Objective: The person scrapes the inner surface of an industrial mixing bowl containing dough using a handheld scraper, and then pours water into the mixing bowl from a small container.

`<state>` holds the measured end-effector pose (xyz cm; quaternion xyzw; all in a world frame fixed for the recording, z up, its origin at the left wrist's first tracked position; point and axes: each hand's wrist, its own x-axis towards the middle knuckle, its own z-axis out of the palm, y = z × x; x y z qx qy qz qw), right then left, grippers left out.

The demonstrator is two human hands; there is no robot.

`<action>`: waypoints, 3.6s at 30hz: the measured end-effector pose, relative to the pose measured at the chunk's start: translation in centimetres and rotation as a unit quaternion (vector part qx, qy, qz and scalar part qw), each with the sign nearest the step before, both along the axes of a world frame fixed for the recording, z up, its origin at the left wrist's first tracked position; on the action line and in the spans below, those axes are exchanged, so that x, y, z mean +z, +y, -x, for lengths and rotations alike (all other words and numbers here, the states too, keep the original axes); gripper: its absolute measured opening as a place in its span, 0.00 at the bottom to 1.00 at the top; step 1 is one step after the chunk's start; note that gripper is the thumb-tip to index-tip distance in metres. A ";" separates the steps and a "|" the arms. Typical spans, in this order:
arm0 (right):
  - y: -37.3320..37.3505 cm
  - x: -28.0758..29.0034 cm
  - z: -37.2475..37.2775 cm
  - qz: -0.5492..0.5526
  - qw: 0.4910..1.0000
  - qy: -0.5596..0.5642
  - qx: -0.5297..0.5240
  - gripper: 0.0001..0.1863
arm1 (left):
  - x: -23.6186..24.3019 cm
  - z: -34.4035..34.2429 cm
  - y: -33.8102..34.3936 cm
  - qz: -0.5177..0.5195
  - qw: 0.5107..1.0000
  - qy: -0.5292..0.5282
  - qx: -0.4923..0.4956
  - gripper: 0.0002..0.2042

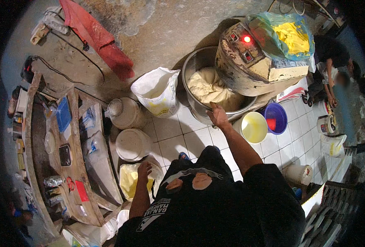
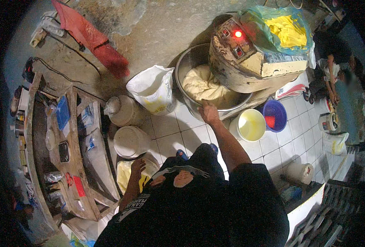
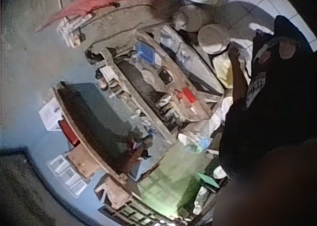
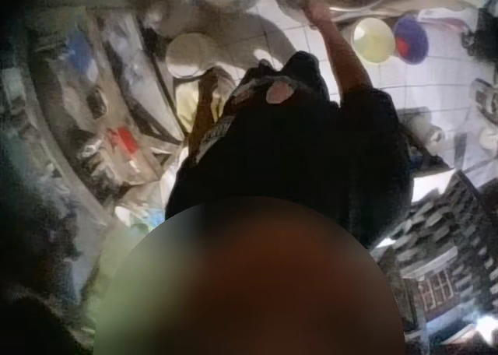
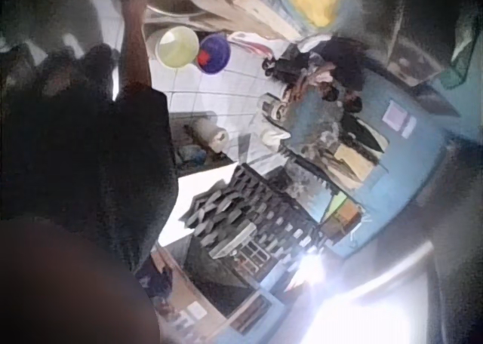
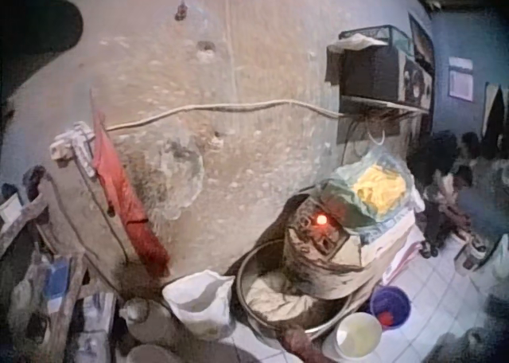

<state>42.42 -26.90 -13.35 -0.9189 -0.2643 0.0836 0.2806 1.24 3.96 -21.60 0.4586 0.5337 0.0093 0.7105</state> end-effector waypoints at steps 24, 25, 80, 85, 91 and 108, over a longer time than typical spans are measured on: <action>2.3 -8.4 -5.8 0.142 0.980 0.035 0.134 0.17 | 4.5 -6.8 -13.5 -0.023 0.993 0.093 0.070 0.13; 1.6 -8.8 -6.5 0.134 0.982 0.045 0.123 0.17 | 4.5 -8.1 -13.5 -0.024 0.993 0.085 0.072 0.13; 2.5 -5.0 -7.8 0.423 0.721 -0.312 0.451 0.12 | -5.0 18.2 -40.5 -0.179 0.876 0.115 0.432 0.17; 5.7 -5.1 -1.0 0.357 0.830 -0.055 0.425 0.11 | -5.4 19.5 -45.5 0.021 0.809 0.117 0.576 0.17; 9.1 -8.4 8.8 0.386 0.743 0.196 0.511 0.11 | -2.2 19.3 -53.8 -0.072 0.743 0.219 0.628 0.12; 17.1 -4.0 41.1 0.135 0.509 0.262 0.808 0.27 | 3.6 8.7 -64.0 0.049 0.465 0.012 0.884 0.29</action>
